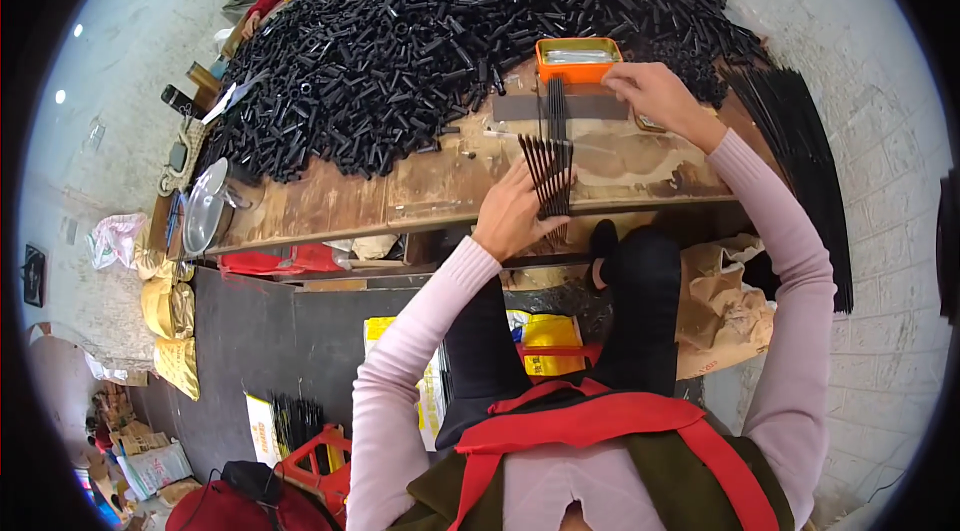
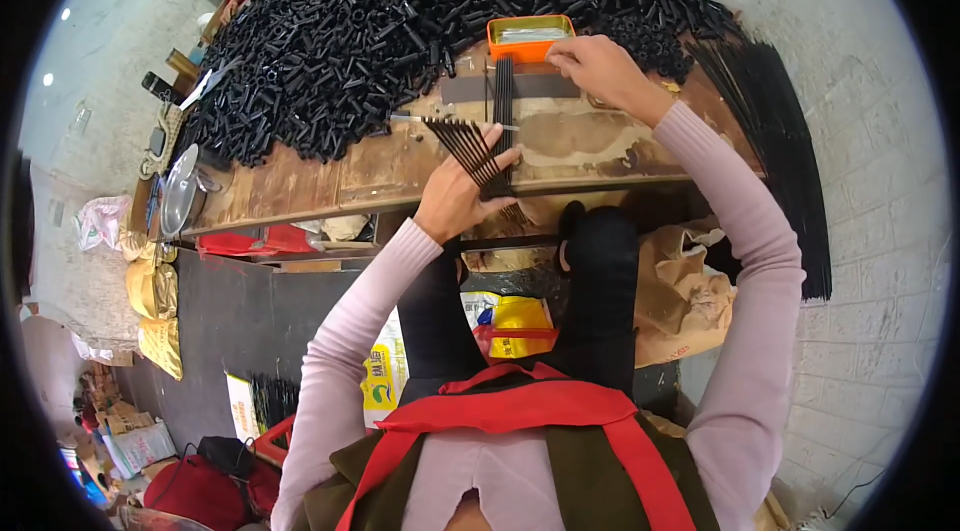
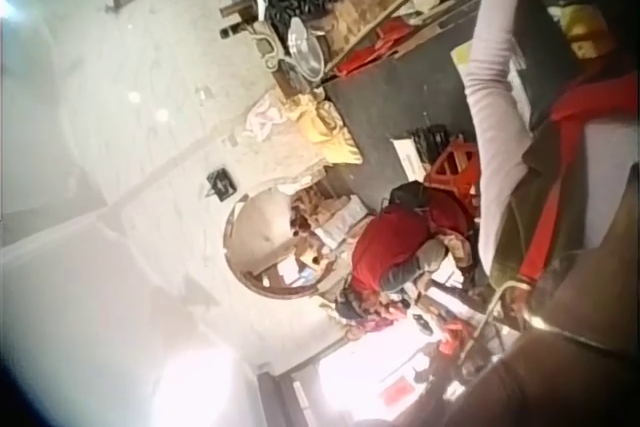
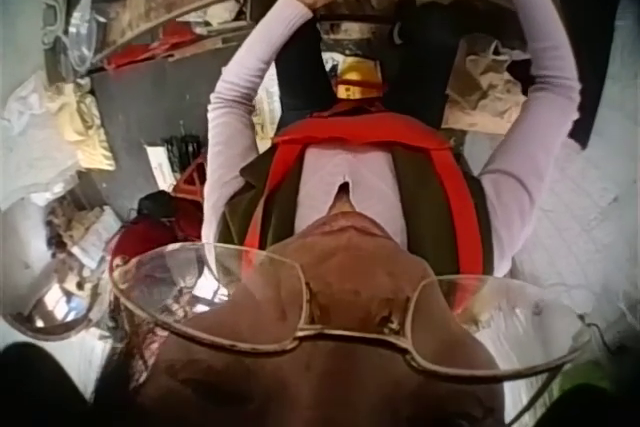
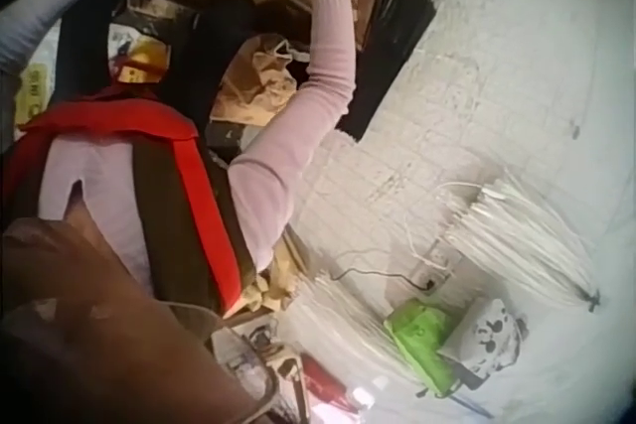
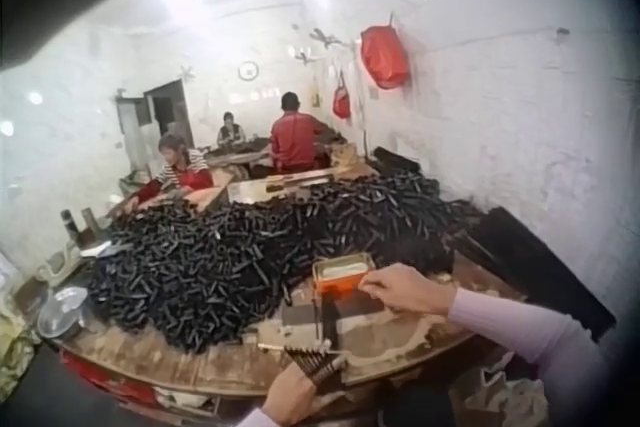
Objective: Assembling and clipping long black rods together at a production workbench.
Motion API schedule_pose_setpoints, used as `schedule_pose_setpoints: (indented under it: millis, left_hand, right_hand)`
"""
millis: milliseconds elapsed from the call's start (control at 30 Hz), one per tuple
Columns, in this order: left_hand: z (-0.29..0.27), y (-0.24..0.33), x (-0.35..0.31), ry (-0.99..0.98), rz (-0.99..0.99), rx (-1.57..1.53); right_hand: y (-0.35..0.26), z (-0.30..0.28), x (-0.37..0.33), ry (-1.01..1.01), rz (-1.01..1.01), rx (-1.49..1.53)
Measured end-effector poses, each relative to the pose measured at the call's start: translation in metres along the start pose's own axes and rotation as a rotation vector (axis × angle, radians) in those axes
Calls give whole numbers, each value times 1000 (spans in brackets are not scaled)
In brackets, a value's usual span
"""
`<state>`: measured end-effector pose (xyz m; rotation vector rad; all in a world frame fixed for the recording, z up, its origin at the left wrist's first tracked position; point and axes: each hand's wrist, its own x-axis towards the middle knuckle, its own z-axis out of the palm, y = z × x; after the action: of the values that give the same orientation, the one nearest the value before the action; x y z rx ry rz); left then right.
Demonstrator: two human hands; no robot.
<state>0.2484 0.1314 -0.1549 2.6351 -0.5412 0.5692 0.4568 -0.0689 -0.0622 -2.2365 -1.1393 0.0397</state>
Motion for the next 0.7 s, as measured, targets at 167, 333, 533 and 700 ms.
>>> schedule_pose_setpoints:
  millis: [167,333,533,700]
  left_hand:
    - [-2,-5,14,-81,29,83]
    - [-6,-6,18,-157,7,-27]
    - [-13,-2,22,-178,-5,70]
    - [-7,-7,20,-170,-26,10]
  right_hand:
    - [41,22,83,164,-229,-298]
    - [68,39,132,-114,-98,-345]
    - [61,32,138,-138,-72,-375]
    - [40,26,107,86,-315,-278]
